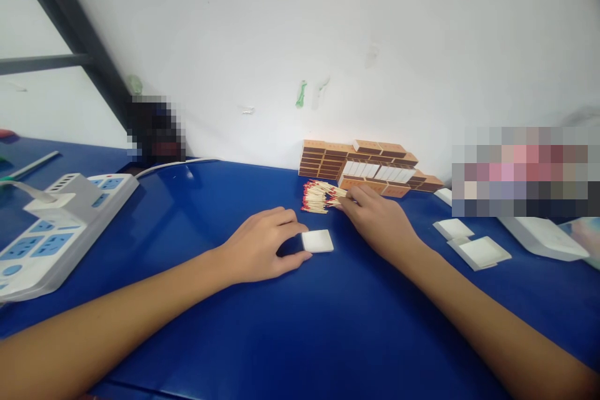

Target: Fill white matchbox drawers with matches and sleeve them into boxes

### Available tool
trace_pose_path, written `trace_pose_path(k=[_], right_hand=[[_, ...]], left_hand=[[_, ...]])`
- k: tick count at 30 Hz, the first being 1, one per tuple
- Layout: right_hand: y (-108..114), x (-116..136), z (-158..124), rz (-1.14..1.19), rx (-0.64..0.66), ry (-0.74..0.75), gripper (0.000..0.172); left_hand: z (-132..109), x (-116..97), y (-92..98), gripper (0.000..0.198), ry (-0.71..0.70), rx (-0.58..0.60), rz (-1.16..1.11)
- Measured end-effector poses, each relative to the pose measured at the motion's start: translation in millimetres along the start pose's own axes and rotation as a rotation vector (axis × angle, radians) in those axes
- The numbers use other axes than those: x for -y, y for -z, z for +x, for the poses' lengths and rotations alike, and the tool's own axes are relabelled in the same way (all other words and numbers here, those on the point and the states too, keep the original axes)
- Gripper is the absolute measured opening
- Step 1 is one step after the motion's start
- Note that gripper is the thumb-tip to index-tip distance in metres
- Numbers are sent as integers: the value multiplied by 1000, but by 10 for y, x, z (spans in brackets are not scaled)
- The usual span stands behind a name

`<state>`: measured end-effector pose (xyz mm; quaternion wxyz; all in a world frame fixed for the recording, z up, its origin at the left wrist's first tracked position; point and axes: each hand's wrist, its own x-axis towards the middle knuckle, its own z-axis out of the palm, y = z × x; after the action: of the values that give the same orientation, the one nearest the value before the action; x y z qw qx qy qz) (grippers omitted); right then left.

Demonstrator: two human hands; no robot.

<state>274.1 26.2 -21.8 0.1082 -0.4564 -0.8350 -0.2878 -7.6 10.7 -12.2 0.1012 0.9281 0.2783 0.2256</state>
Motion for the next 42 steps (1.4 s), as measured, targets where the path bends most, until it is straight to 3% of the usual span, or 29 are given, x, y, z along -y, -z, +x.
trace_pose_path(k=[14,18,21,24,28,35,42], right_hand=[[11,-120,-39,-1,10,-14,27],[145,-91,-77,184,-79,-93,29],[308,54,-101,444,-98,-58,26],[425,242,-115,616,-56,15,24],[440,378,-126,537,27,72,28],[377,258,-160,528,24,69,26],[442,271,-153,756,101,44,21]], left_hand=[[9,-2,4,31,30,-10,-6],[9,-1,-4,31,44,-18,3],[10,-7,-6,31,48,-23,3],[13,-15,-1,31,47,-19,-1],[15,-14,4,30,43,-19,-9],[9,-15,0,28,17,-36,-19],[14,-20,7,26,8,-26,-31]])
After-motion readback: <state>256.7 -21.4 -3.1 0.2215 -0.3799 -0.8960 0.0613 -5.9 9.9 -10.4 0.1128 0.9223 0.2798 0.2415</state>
